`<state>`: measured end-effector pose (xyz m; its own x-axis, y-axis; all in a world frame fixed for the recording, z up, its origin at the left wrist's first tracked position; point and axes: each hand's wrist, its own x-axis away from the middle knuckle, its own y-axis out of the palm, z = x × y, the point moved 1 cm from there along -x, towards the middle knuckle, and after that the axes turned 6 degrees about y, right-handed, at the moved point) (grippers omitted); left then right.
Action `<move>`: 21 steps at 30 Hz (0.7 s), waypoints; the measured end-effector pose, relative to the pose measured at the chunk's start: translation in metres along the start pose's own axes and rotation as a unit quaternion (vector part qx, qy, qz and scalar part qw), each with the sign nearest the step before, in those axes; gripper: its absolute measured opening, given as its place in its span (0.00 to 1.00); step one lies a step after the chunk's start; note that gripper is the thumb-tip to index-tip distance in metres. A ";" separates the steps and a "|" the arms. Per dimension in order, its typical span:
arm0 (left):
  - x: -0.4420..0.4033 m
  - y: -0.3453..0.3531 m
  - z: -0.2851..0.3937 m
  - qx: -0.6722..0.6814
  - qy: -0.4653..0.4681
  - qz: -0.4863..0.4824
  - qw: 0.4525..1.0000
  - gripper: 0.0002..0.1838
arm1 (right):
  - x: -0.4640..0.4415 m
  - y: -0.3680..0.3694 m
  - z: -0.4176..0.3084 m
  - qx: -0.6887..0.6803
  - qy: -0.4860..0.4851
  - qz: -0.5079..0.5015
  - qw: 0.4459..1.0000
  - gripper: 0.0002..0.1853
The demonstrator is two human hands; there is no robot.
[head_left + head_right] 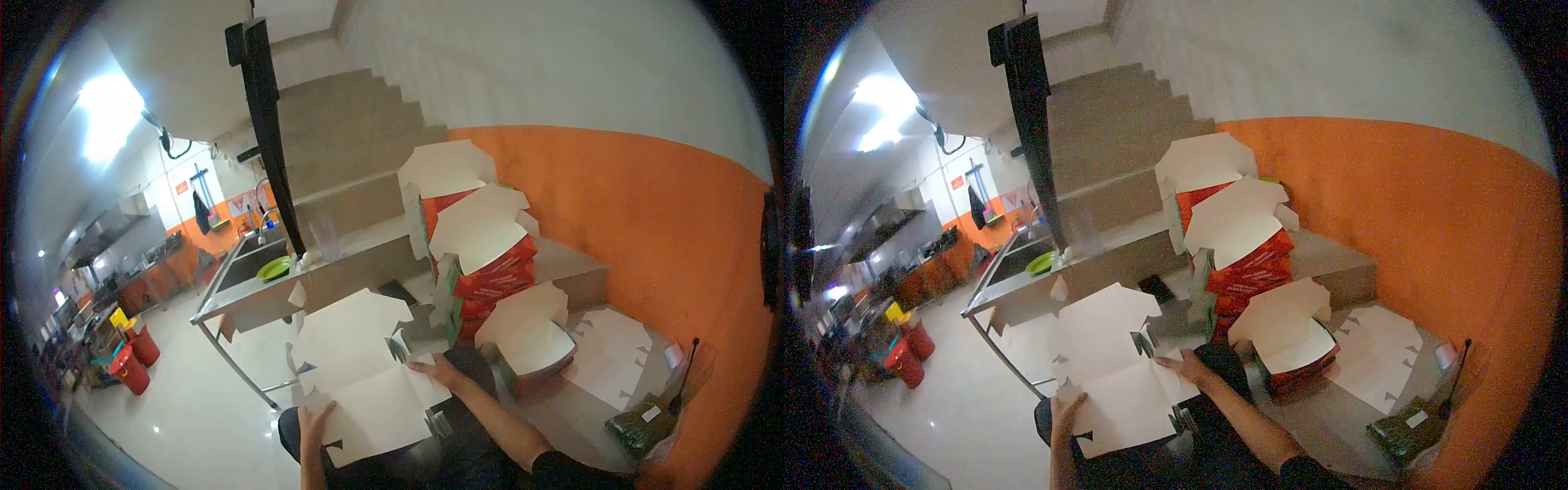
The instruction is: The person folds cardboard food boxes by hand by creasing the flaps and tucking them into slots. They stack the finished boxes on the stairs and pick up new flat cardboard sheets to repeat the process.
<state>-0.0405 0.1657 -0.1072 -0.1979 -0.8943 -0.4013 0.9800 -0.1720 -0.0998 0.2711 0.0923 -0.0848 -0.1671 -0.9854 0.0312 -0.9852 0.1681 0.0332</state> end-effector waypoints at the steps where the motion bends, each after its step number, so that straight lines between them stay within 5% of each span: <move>1: 0.000 0.003 -0.002 -0.018 0.018 0.004 1.000 0.12 | -0.009 -0.003 0.010 0.004 -0.009 -0.016 1.000 0.40; 3: -0.005 0.005 -0.020 -0.093 0.081 0.000 0.992 0.11 | -0.017 -0.005 0.027 0.033 -0.032 0.052 0.998 0.42; 4: -0.003 0.010 -0.011 -0.079 0.102 0.008 0.992 0.11 | -0.001 -0.001 0.001 0.030 -0.034 0.000 0.999 0.43; 5: -0.003 0.014 -0.002 -0.066 0.119 0.020 0.991 0.11 | -0.009 0.006 0.005 0.102 0.020 0.102 0.989 0.41; 6: -0.013 -0.001 -0.036 -0.165 0.122 -0.073 0.976 0.12 | -0.004 0.001 0.007 0.051 -0.034 0.021 0.998 0.37; 7: -0.013 0.002 -0.044 -0.157 0.119 -0.015 0.980 0.12 | -0.008 0.002 0.014 0.021 -0.003 0.031 0.999 0.32; 8: -0.008 0.006 -0.025 -0.114 0.079 -0.007 0.990 0.12 | -0.009 0.003 0.013 -0.006 0.047 0.037 0.998 0.29; 10: -0.001 0.009 -0.008 -0.022 -0.037 0.016 0.999 0.12 | -0.006 0.002 0.016 -0.058 -0.020 0.036 0.997 0.27; 12: -0.002 0.007 -0.012 0.008 -0.014 0.044 0.999 0.13 | -0.006 -0.001 0.016 -0.048 0.009 0.038 0.998 0.25; 15: 0.000 -0.001 0.011 0.035 -0.138 0.029 0.989 0.14 | 0.000 -0.001 0.011 -0.029 0.041 0.071 0.996 0.27; 18: 0.009 -0.013 0.018 0.089 -0.152 0.022 0.984 0.16 | 0.014 0.004 -0.001 -0.009 0.024 0.043 0.999 0.21; 21: 0.041 -0.008 0.047 0.135 -0.138 0.160 0.968 0.19 | 0.038 0.009 -0.020 0.004 0.010 0.024 1.000 0.17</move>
<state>-0.0558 0.1113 -0.0794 0.0936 -0.9895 -0.1102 0.9671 0.0641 0.2463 0.2565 0.0572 -0.0633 -0.2134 -0.9756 0.0515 -0.9764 0.2148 0.0231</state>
